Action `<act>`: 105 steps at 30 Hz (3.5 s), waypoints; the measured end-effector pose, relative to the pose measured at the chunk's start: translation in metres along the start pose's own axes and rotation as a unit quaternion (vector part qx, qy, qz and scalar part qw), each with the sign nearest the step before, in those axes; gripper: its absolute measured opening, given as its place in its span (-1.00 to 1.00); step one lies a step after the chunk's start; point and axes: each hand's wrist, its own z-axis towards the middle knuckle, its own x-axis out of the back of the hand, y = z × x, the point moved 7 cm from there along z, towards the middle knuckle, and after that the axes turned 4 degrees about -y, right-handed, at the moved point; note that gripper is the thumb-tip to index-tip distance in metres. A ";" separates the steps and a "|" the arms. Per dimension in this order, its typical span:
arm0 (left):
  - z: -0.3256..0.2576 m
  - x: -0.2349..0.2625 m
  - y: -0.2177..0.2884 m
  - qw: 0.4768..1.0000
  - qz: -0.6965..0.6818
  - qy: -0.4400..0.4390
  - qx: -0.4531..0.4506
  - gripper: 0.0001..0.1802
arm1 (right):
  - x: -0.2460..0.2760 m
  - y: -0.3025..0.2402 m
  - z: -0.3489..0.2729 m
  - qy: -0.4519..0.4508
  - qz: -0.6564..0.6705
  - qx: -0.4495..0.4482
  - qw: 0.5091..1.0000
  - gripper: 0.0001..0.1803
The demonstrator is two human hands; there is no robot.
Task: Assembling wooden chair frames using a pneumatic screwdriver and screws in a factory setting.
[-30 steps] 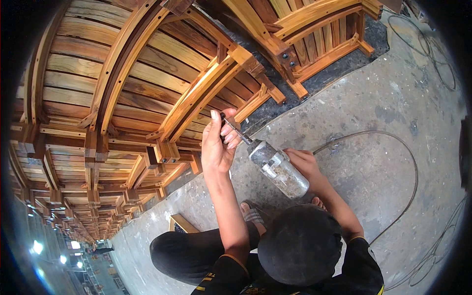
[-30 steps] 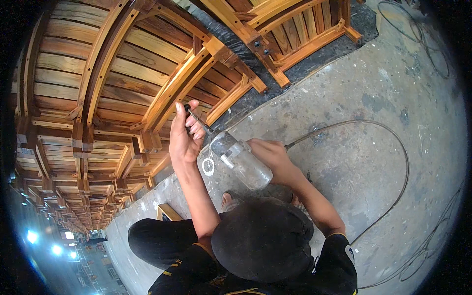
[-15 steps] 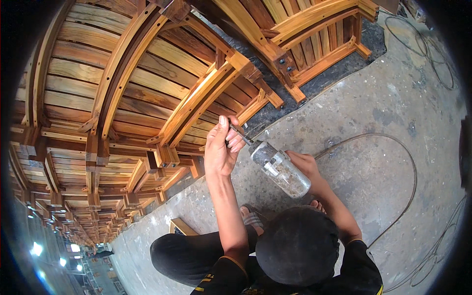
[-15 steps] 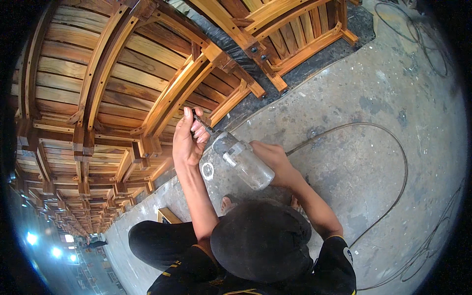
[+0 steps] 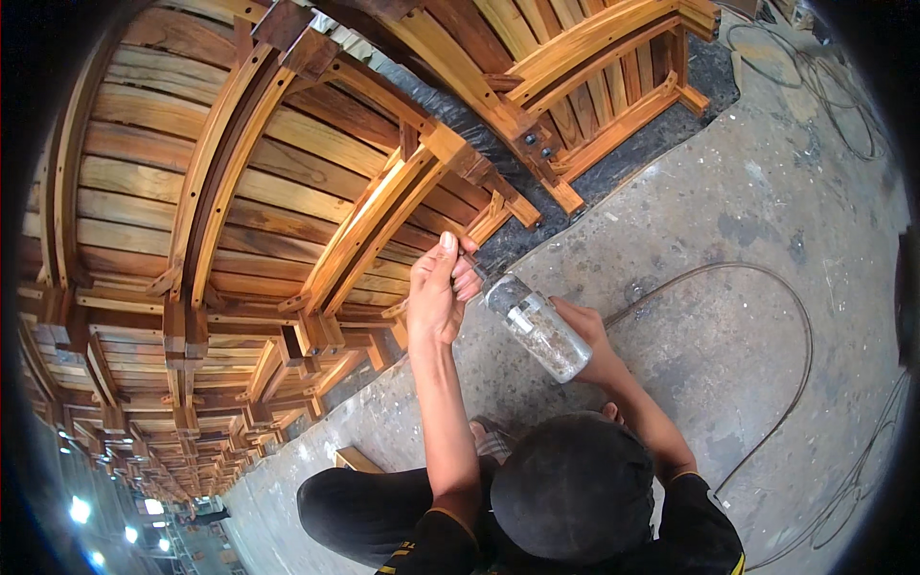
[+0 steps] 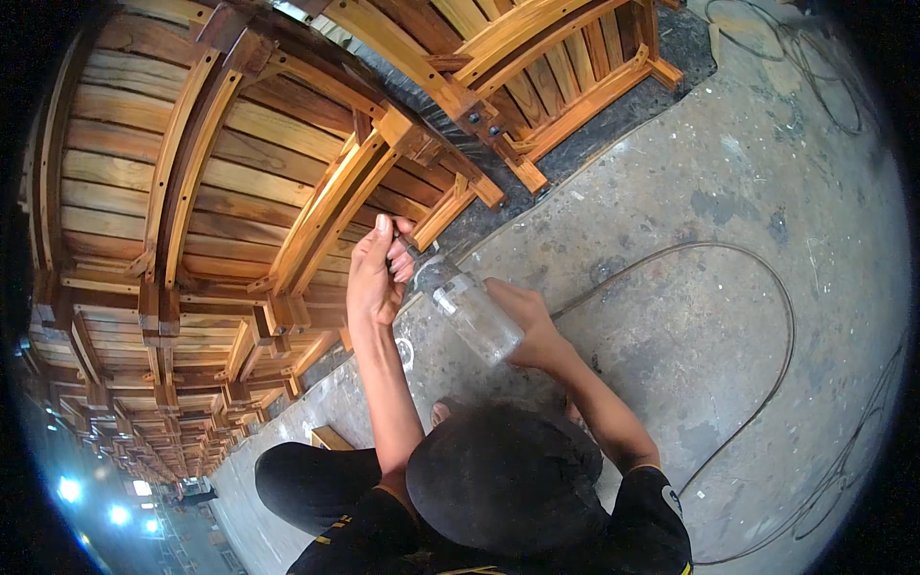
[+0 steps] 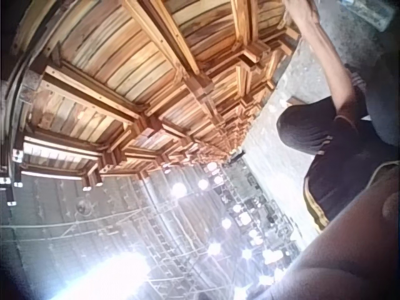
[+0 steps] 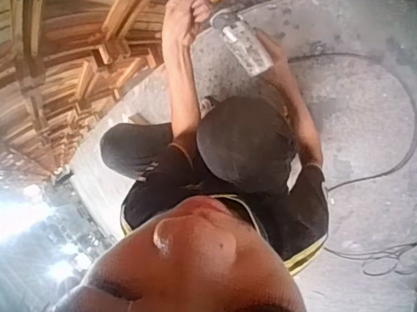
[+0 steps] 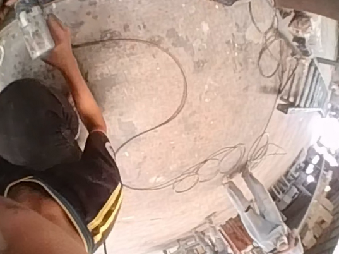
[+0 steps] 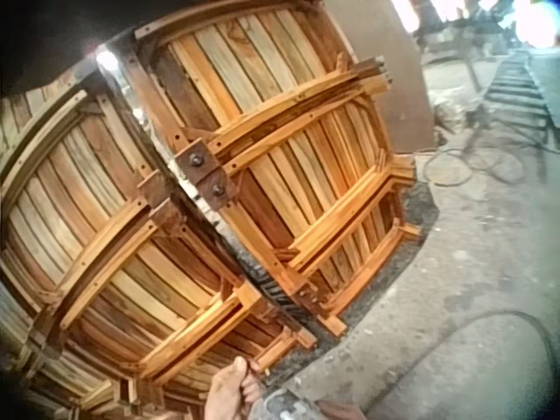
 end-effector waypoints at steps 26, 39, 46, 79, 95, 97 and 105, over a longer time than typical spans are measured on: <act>0.123 0.008 -0.046 0.994 0.098 -0.026 0.028 -0.66 | 0.016 0.084 0.040 0.150 0.060 -0.121 0.979 -0.42; 0.126 0.010 -0.047 0.994 0.097 -0.030 0.036 -0.66 | 0.019 0.080 0.045 0.137 0.054 -0.103 0.984 -0.44; 0.126 0.010 -0.047 0.992 0.111 -0.036 0.037 -0.67 | 0.020 0.081 0.043 0.152 0.066 -0.104 0.981 -0.44; -0.017 0.138 -0.226 0.921 -0.199 0.252 0.222 -0.71 | 0.019 0.118 0.032 0.156 -0.049 -0.103 0.981 -0.70; -0.040 0.136 -0.259 0.843 -0.496 0.142 0.150 -0.35 | 0.003 0.176 0.018 0.146 -0.031 -0.196 0.969 -0.26; -0.041 0.134 -0.258 0.876 -0.436 0.138 0.153 -0.37 | 0.003 0.170 0.021 0.140 -0.081 -0.179 0.970 -0.25; -0.054 0.130 -0.249 0.921 -0.295 0.153 0.204 -0.57 | 0.005 0.150 0.035 0.126 0.015 -0.173 0.977 -0.31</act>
